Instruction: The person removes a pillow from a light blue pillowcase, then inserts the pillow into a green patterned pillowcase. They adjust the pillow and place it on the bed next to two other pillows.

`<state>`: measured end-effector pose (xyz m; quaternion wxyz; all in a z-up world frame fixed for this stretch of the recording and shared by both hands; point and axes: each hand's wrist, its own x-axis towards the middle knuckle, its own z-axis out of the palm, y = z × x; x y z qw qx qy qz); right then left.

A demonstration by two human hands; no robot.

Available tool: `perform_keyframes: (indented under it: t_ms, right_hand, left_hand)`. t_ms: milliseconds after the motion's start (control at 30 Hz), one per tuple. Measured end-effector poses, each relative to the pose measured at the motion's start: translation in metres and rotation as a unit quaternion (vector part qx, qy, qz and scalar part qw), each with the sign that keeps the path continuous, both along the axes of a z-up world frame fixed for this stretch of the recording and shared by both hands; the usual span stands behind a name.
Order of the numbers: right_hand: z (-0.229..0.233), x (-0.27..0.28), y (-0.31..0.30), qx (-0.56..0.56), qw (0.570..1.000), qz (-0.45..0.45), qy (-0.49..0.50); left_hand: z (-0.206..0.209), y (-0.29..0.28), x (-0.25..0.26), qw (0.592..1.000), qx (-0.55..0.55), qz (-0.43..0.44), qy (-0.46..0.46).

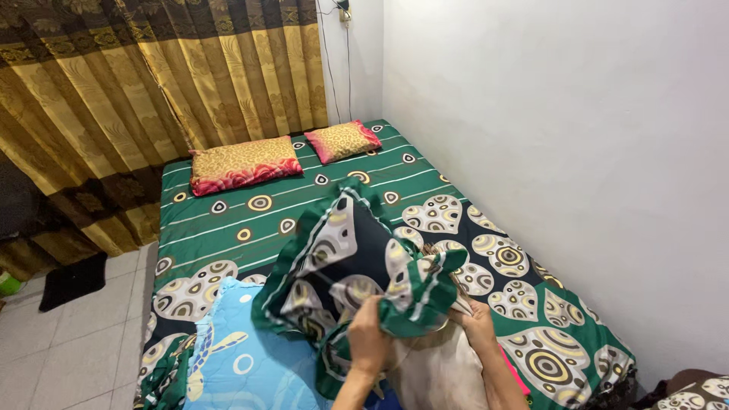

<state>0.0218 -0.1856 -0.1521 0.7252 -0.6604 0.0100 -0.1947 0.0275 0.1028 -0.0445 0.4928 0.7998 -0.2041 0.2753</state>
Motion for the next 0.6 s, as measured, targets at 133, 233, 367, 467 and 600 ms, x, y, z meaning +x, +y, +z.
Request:
perform_keyframes:
  t_ms: [133, 233, 367, 467, 600]
  right_hand:
    - [0.034, -0.013, -0.006, 0.039, 0.999, 0.027, -0.003]
    - [0.048, -0.015, -0.019, 0.042, 0.999, 0.02, 0.017]
    - [0.045, -0.004, -0.035, 0.067, 0.996, -0.014, 0.057]
    - [0.031, -0.01, -0.045, 0.083, 0.988, -0.051, 0.119]
    - [-0.003, -0.054, -0.048, 0.126, 0.938, -0.085, 0.311]
  left_hand:
    - [-0.038, 0.042, 0.016, 0.984, 0.036, 0.168, 0.05]
    - [-0.074, 0.066, 0.037, 0.964, 0.026, 0.253, 0.076]
    - [-0.118, 0.068, 0.071, 0.969, -0.051, 0.24, 0.041]
    - [-0.129, 0.053, 0.079, 0.955, -0.213, 0.034, 0.206]
    - [-0.111, 0.035, 0.079, 0.923, -0.246, -0.11, 0.274]
